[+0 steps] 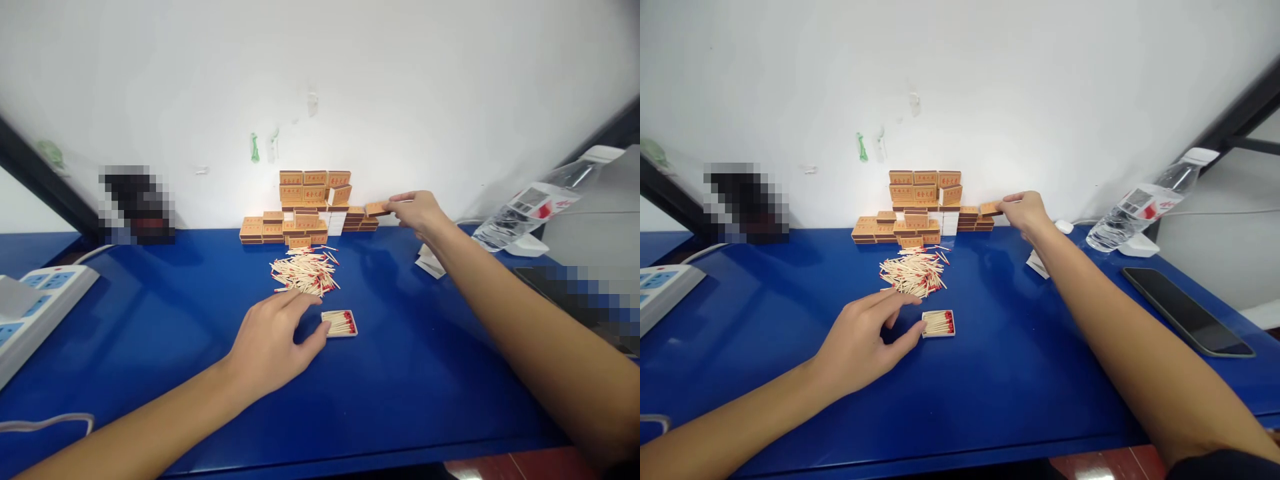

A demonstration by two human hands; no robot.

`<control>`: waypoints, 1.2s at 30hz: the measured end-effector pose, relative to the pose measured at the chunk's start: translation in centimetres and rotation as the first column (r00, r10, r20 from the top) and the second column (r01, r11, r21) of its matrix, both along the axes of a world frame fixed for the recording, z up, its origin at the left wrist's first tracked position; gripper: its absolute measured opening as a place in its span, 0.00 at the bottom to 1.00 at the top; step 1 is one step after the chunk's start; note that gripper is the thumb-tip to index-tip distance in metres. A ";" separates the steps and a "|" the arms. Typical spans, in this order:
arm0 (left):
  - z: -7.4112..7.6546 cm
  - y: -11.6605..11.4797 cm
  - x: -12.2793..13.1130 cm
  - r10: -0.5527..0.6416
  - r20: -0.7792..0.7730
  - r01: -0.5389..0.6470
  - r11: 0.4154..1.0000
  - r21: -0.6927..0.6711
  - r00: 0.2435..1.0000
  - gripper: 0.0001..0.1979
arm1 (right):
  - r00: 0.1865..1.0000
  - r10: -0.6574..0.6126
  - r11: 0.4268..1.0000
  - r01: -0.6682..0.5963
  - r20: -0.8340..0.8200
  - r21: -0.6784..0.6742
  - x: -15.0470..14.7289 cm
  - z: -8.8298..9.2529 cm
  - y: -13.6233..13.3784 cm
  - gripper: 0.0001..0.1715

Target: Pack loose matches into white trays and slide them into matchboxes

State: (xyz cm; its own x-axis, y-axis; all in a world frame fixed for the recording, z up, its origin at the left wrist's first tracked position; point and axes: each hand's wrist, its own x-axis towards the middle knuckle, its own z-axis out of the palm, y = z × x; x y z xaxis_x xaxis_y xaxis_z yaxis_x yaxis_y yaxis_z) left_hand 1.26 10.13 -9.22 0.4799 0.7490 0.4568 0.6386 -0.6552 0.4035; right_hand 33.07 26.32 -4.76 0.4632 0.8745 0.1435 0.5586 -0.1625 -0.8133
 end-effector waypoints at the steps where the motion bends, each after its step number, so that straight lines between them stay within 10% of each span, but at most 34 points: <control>1: 0.1 0.0 0.0 0.011 0.021 -0.012 1.000 0.021 1.000 0.13 | 1.000 -0.003 1.000 0.004 -0.017 0.024 -0.3 0.4 -1.1 0.14; 4: 0.5 0.2 -0.2 0.039 0.069 -0.044 0.997 0.070 0.997 0.16 | 0.990 0.119 0.992 -0.115 -0.080 0.045 -2.5 1.0 -5.8 0.14; 7: 0.7 0.4 -0.3 0.052 0.084 -0.060 0.994 0.094 0.995 0.25 | 0.843 0.490 0.864 -0.504 -0.221 -0.004 -6.2 0.8 -11.2 0.18; 11: 0.8 0.8 -0.5 0.011 0.108 -0.024 0.993 0.119 0.994 0.14 | 0.693 0.638 0.727 -0.686 -0.335 -0.034 -9.4 0.2 -14.9 0.19; 19: 0.7 1.8 -0.7 -0.157 0.109 0.140 0.978 0.153 0.982 0.23 | 0.550 0.720 0.602 -0.799 -0.424 -0.015 -8.1 -0.6 -14.6 0.20; 23: 0.7 2.0 -0.9 -0.125 0.110 0.108 0.983 0.152 0.986 0.19 | 0.627 0.773 0.623 -0.779 -0.098 -0.073 -7.0 -0.8 -14.8 0.25; 28: 0.9 2.5 -1.0 0.009 0.092 -0.015 0.998 0.057 0.996 0.20 | 0.416 0.903 0.429 -0.851 0.108 -0.303 -5.8 -1.3 -14.3 0.27; 36: 0.8 2.5 -1.0 0.096 0.051 -0.092 0.993 -0.077 0.994 0.21 | 0.517 0.853 0.521 -0.836 0.074 -0.170 -4.1 -1.0 -12.9 0.19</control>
State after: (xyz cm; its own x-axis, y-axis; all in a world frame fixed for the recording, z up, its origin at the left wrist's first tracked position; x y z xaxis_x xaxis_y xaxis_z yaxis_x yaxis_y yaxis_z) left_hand 0.22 12.58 -8.39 0.3819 0.8224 0.4217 0.6717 -0.5604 0.4846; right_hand 28.93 13.41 -5.75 -0.5185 0.8547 0.0268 0.5734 0.3707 -0.7306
